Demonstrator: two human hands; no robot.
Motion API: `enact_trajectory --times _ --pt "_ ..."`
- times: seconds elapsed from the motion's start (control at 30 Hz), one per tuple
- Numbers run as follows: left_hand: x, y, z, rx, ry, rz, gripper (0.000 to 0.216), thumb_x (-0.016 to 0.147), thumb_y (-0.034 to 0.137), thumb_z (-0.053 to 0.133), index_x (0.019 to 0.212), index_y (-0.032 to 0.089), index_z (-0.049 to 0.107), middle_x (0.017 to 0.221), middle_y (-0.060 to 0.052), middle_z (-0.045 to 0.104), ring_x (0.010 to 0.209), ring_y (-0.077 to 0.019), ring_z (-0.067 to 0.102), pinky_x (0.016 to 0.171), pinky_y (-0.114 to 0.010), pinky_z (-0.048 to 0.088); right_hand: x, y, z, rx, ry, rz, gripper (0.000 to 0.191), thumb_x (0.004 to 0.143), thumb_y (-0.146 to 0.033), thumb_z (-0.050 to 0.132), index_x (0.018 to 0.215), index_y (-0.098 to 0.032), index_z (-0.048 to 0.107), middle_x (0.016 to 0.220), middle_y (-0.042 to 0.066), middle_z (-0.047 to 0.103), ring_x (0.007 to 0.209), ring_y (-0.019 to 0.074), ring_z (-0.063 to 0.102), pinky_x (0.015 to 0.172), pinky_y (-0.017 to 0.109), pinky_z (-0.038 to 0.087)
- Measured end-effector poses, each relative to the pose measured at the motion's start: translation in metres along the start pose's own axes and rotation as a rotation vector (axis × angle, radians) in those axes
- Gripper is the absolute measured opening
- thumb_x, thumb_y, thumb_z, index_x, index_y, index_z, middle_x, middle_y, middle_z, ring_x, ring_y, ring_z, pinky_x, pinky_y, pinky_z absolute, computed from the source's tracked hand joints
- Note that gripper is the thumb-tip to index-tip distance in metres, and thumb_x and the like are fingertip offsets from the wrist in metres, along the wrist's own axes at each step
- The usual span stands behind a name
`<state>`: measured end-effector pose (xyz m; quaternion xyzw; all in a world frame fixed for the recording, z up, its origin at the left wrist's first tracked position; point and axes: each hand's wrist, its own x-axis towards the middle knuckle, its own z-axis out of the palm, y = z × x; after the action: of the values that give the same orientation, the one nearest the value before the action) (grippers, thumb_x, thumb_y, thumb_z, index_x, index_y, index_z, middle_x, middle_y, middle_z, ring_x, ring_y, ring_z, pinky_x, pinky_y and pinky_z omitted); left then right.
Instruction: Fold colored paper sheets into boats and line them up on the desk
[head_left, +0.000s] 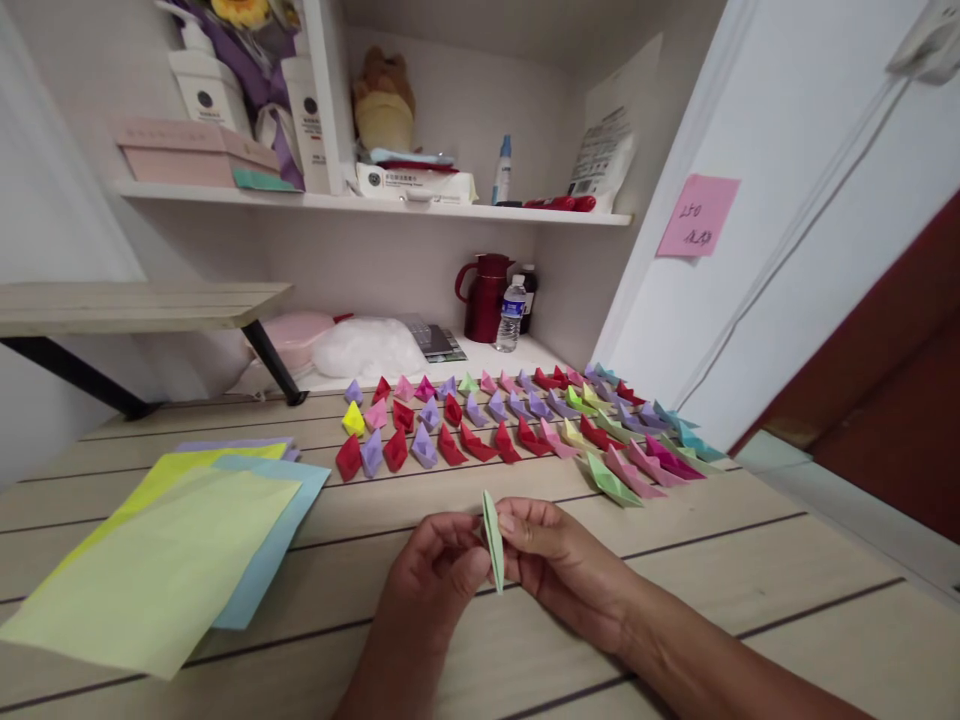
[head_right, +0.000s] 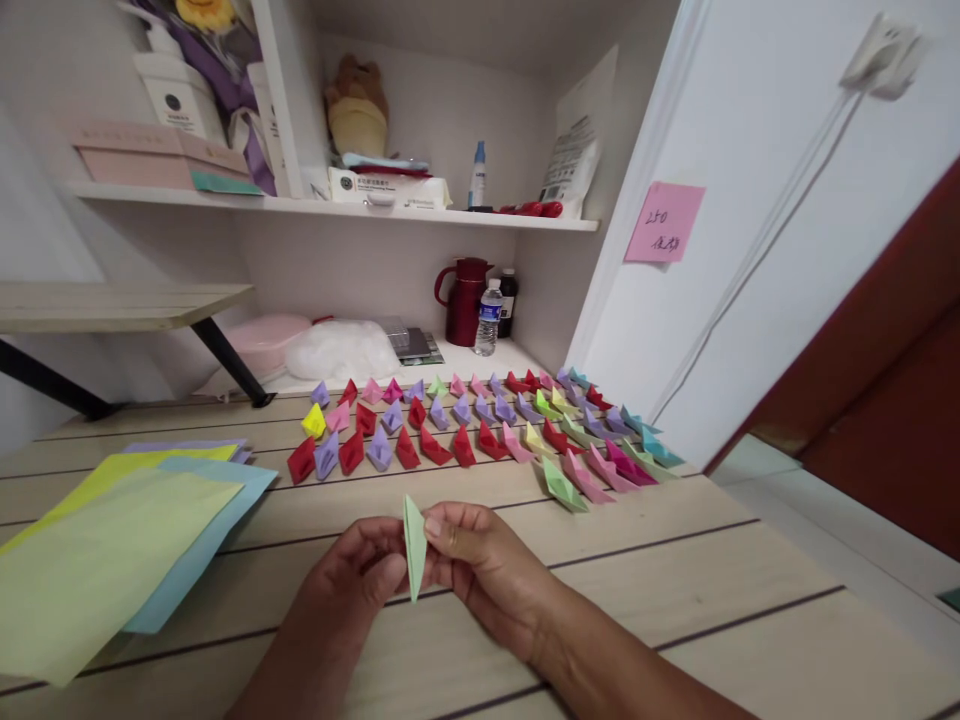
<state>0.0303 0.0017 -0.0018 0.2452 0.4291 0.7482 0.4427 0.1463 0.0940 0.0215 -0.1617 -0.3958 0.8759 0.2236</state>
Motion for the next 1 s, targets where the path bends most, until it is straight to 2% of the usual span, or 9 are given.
enact_trajectory --times 0.23,0.4,0.6,0.73,0.9,1.0 --pt "-0.0028 0.0042 0.0018 -0.007 -0.049 -0.029 0.046 0.054 0.047 0.088 0.086 0.018 0.071 0.068 0.0 0.066 0.06 -0.0108 0.061 0.06 -0.024 0.049 -0.0007 0.0002 0.002 0.029 0.024 0.022 0.024 0.069 -0.027 0.086 0.072 -0.01 0.069 0.064 0.002 0.066 0.057 0.0096 0.06 0.063 0.023 0.05" --pt "-0.0057 0.0075 0.0042 0.027 -0.063 -0.035 0.041 0.056 0.041 0.088 0.085 0.018 0.07 0.071 0.0 0.066 0.069 -0.0144 0.063 0.07 -0.03 0.053 -0.0028 0.0007 0.0035 -0.001 0.025 0.003 0.026 0.069 -0.028 0.086 0.068 -0.011 0.067 0.061 -0.001 0.063 0.056 0.008 0.057 0.06 0.019 0.046" --pt "-0.0043 0.0049 0.0039 0.046 -0.021 -0.054 0.039 0.058 0.042 0.086 0.084 0.018 0.069 0.069 -0.001 0.067 0.066 -0.0138 0.063 0.062 -0.026 0.051 -0.0044 0.0029 0.0032 -0.044 0.016 0.003 0.03 0.069 -0.033 0.086 0.069 -0.012 0.065 0.063 0.002 0.065 0.058 0.0108 0.06 0.063 0.024 0.048" --pt "-0.0032 0.0033 0.0019 0.001 -0.095 -0.029 0.046 0.057 0.045 0.087 0.088 0.018 0.068 0.071 -0.001 0.067 0.065 -0.0134 0.062 0.063 -0.027 0.05 -0.0042 0.0019 0.0048 -0.043 0.035 -0.001 0.029 0.068 -0.033 0.086 0.07 -0.012 0.066 0.064 0.0 0.065 0.056 0.0093 0.057 0.061 0.022 0.046" --pt "-0.0051 0.0053 0.0024 0.055 -0.1 -0.039 0.044 0.057 0.04 0.087 0.089 0.018 0.067 0.075 -0.001 0.067 0.072 -0.0143 0.061 0.065 -0.026 0.047 -0.0047 0.0006 0.0054 -0.061 0.063 -0.007 0.028 0.066 -0.032 0.088 0.07 -0.013 0.068 0.064 -0.001 0.062 0.059 0.0099 0.056 0.059 0.021 0.045" --pt "-0.0053 0.0066 0.003 0.058 -0.124 -0.03 0.042 0.059 0.04 0.086 0.09 0.019 0.067 0.072 0.0 0.065 0.068 -0.0134 0.059 0.063 -0.026 0.047 -0.0052 0.0008 0.0036 -0.061 0.053 -0.001 0.028 0.067 -0.033 0.087 0.071 -0.013 0.068 0.063 -0.001 0.061 0.058 0.0098 0.056 0.058 0.021 0.045"
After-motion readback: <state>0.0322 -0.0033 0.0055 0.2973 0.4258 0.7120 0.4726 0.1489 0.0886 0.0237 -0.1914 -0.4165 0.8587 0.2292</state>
